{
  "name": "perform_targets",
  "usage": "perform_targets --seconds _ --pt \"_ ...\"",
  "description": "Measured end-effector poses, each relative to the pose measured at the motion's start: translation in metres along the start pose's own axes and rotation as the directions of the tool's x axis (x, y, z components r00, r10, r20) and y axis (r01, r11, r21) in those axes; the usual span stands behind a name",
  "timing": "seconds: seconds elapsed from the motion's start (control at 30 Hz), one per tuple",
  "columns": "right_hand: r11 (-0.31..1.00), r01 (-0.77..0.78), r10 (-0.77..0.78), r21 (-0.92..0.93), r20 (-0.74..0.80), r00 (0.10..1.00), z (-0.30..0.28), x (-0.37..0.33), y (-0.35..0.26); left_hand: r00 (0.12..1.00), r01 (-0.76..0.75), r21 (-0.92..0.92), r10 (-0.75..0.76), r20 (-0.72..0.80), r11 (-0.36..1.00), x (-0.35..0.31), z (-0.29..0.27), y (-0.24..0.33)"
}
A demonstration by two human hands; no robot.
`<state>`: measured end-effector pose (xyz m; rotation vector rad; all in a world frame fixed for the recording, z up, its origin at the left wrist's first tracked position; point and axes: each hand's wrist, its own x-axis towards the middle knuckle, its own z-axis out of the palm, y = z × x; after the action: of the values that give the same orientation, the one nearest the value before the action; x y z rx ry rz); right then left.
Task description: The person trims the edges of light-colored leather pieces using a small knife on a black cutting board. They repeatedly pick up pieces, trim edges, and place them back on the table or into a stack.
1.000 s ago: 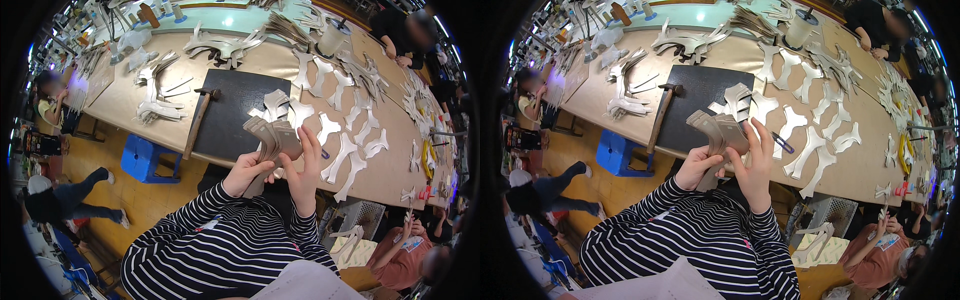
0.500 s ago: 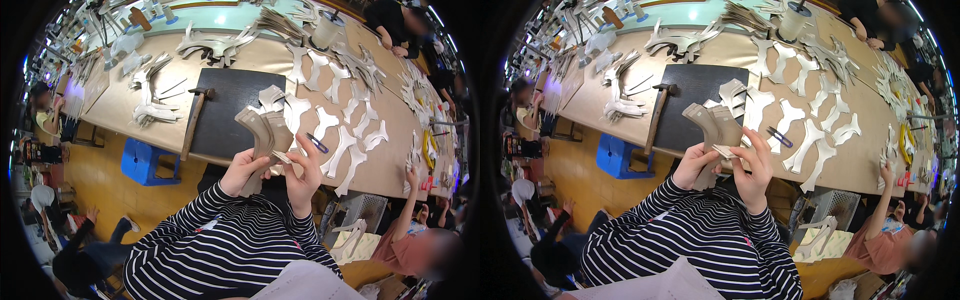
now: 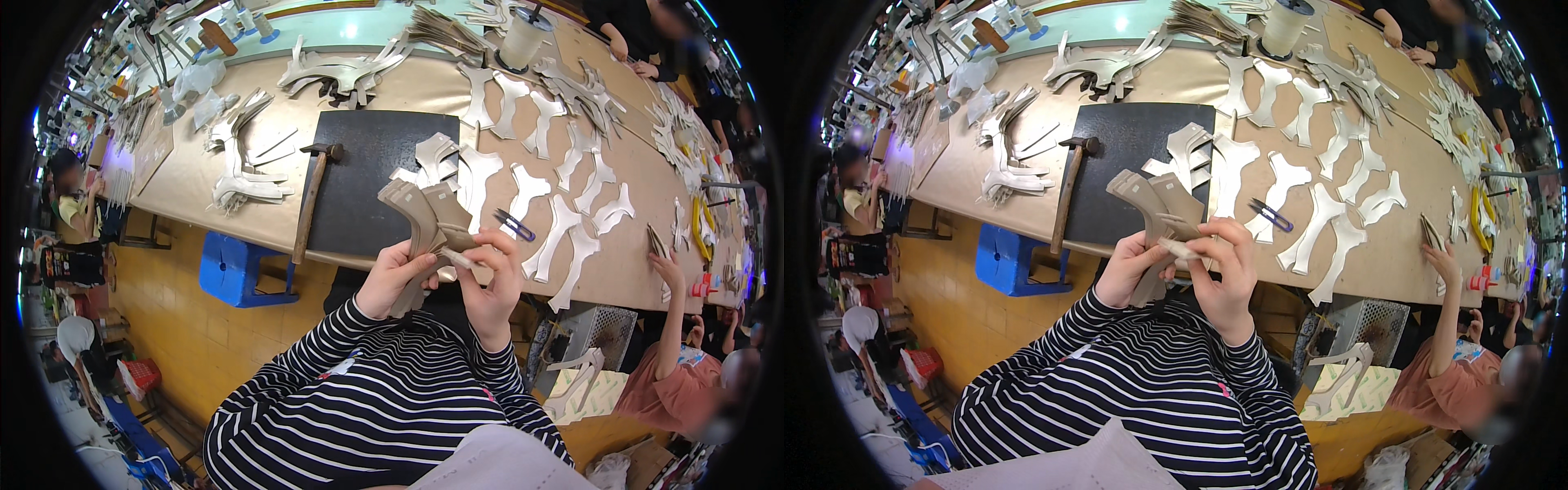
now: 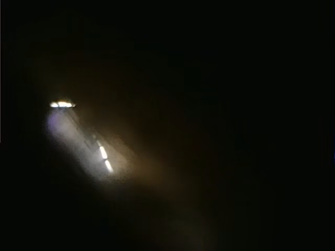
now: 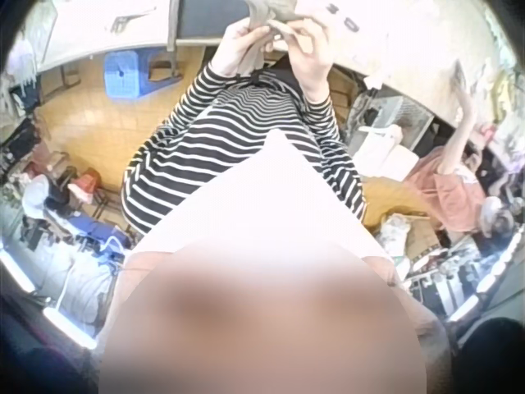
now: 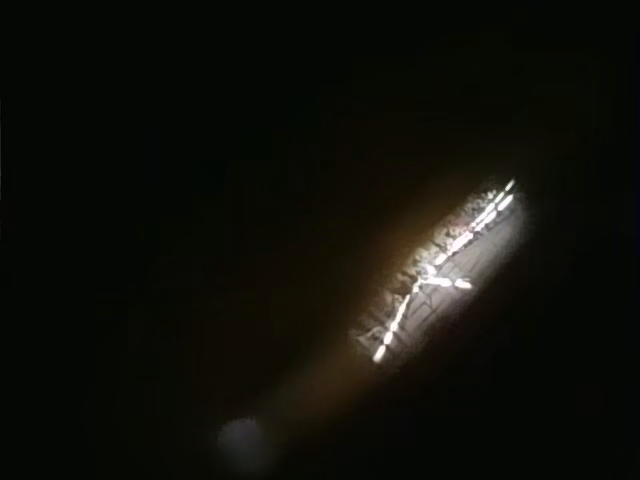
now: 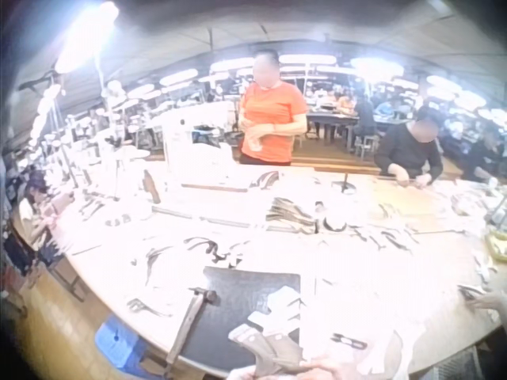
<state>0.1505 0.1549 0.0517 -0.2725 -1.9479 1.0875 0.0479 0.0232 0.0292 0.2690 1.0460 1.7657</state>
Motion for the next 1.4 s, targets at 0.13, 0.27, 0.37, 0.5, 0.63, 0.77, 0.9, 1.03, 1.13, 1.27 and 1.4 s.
perform_targets --seconds 0.13,0.27,0.37,0.5,0.63,0.77,0.9,1.03,1.13,1.27,1.4 --pt "0.98 -0.174 0.179 0.101 -0.045 0.983 0.0 -0.002 -0.001 0.999 0.042 0.268 -0.048 0.016 0.962 0.0 -0.007 -0.001" --pt "0.952 -0.306 0.305 0.011 0.062 0.95 -0.005 -0.001 0.001 0.992 -0.049 0.479 -0.014 0.126 0.877 0.0 -0.01 -0.003" --pt "0.982 -0.177 0.176 -0.072 -0.011 0.984 -0.006 0.0 0.0 0.99 -0.004 0.273 -0.035 0.137 0.962 0.001 -0.006 -0.007" --pt "0.997 -0.065 0.066 -0.052 0.017 0.998 -0.007 0.002 -0.001 0.991 0.068 0.204 -0.091 0.103 0.977 0.0 -0.002 -0.01" --pt "0.999 -0.05 0.05 -0.007 0.084 0.995 -0.008 0.003 0.004 0.992 0.08 0.192 -0.097 0.084 0.978 0.001 -0.001 -0.011" --pt "0.995 -0.054 0.043 0.088 0.125 0.991 -0.007 -0.005 0.012 0.989 0.084 0.207 -0.107 0.103 0.975 0.001 -0.003 -0.01" --pt "0.965 -0.165 0.164 0.202 0.022 0.986 0.001 -0.015 0.017 0.96 0.131 0.314 -0.199 0.195 0.94 -0.008 -0.005 -0.007" --pt "0.901 -0.275 0.33 0.337 -0.116 0.937 0.011 -0.01 0.033 0.966 0.238 0.261 -0.255 0.032 0.935 -0.014 -0.021 -0.004" --pt "0.89 -0.455 0.454 0.029 0.035 0.89 0.016 0.004 0.054 0.979 0.054 -0.033 -0.059 -0.196 0.998 -0.01 -0.045 0.003" --pt "0.897 -0.285 0.357 -0.338 0.175 0.918 0.045 0.007 0.077 0.924 -0.079 -0.151 0.015 -0.381 0.985 -0.01 -0.078 0.014" --pt "0.827 -0.311 0.44 -0.468 0.196 0.876 0.068 -0.001 0.086 0.894 -0.067 -0.075 0.027 -0.448 0.995 -0.013 -0.087 0.011"
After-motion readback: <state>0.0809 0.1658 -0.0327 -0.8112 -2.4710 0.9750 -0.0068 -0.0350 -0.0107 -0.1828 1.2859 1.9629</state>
